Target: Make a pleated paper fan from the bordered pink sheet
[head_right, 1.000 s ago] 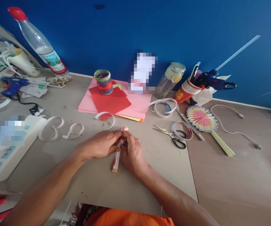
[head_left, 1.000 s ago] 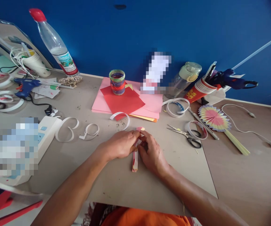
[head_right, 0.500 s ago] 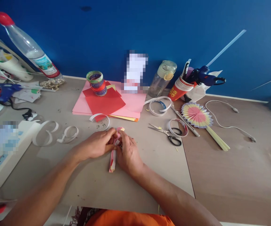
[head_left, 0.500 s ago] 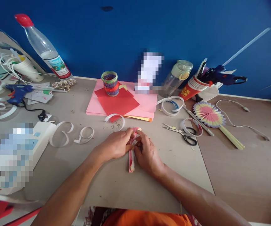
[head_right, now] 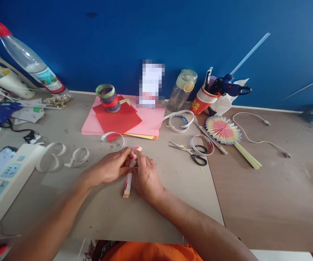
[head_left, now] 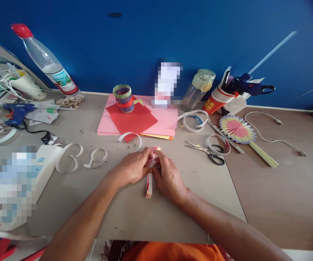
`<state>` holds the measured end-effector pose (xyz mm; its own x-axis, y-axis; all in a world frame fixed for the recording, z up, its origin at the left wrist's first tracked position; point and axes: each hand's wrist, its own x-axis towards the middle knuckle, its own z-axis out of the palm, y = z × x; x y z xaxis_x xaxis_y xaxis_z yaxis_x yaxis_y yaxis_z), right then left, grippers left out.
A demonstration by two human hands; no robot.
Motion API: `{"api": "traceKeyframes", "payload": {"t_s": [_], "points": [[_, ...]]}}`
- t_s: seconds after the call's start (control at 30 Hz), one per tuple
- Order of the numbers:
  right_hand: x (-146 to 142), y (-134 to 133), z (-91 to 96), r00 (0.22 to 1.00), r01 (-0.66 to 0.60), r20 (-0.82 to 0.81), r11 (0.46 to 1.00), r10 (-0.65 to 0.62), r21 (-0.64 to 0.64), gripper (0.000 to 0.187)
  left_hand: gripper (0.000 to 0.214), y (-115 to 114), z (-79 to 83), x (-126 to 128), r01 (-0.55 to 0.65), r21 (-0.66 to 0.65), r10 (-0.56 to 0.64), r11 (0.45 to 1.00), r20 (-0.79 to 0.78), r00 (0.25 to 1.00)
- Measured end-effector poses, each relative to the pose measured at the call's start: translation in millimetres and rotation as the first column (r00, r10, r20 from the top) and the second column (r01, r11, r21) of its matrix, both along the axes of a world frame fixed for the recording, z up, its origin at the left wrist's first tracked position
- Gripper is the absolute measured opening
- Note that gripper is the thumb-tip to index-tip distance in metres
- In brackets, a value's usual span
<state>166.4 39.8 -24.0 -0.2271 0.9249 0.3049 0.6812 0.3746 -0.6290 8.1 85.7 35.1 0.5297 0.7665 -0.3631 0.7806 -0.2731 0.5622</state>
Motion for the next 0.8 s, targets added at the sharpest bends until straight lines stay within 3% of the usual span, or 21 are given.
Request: {"api": "traceKeyframes", "payload": {"t_s": [0.23, 0.5, 0.8], "points": [[2.5, 4.2, 0.6, 0.998, 0.022, -0.059, 0.997, -0.027, -0.08, 0.06, 0.021, 0.6, -0.8, 1.3, -0.027, 0.002, 0.027, 1.0, -0.01, 1.0], [5.7, 3.8, 5.5, 0.949, -0.001, -0.31, 0.98, -0.062, -0.2, 0.055, 0.021, 0.7, -3.2, 0.3, -0.033, -0.003, 0.033, 0.999, -0.027, 0.999], [4.5, 8.1, 3.6, 0.974, 0.046, -0.217, 0.992, -0.07, -0.115, 0.054, 0.025, 1.1, -6.9, 1.1, -0.061, -0.004, 0.061, 0.998, -0.042, 0.997]]}}
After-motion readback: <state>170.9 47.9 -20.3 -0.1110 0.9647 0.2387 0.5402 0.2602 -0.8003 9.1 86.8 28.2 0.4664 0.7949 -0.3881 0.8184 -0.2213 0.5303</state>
